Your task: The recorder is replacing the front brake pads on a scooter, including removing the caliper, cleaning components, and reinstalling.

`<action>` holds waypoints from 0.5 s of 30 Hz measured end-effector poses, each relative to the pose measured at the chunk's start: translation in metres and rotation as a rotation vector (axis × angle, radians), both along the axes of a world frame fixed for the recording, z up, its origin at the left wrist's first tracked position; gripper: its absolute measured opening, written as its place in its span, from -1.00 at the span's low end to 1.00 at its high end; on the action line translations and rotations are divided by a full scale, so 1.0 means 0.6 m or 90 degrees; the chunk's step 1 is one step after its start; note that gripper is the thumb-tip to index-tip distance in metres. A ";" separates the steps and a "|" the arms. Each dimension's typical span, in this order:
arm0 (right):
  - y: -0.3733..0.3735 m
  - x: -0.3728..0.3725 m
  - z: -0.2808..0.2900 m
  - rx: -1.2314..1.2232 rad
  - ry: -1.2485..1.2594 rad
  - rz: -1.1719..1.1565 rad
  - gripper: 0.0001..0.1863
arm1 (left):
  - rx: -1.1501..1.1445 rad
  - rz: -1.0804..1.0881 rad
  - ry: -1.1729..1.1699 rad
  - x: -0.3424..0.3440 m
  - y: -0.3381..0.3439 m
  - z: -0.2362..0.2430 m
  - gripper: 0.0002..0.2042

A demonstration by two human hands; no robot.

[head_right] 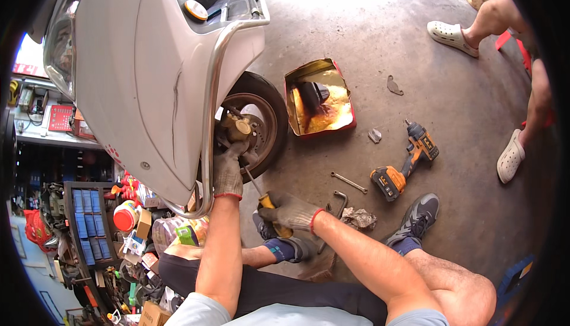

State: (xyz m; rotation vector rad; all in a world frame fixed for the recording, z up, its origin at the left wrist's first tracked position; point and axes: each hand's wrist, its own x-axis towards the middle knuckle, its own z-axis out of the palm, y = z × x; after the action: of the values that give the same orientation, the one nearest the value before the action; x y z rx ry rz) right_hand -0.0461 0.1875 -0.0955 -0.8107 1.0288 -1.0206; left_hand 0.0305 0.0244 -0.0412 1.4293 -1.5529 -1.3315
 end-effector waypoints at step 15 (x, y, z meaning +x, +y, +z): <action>-0.035 -0.012 0.019 -0.017 0.000 0.033 -0.68 | -0.242 0.029 -0.151 -0.029 -0.021 -0.018 -0.36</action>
State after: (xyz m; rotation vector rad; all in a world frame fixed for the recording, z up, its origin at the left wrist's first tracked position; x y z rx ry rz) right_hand -0.0535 0.1664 -0.0844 -0.8542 0.9911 -0.9922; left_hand 0.0131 0.0116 -0.0522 1.4038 -1.7981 -0.8039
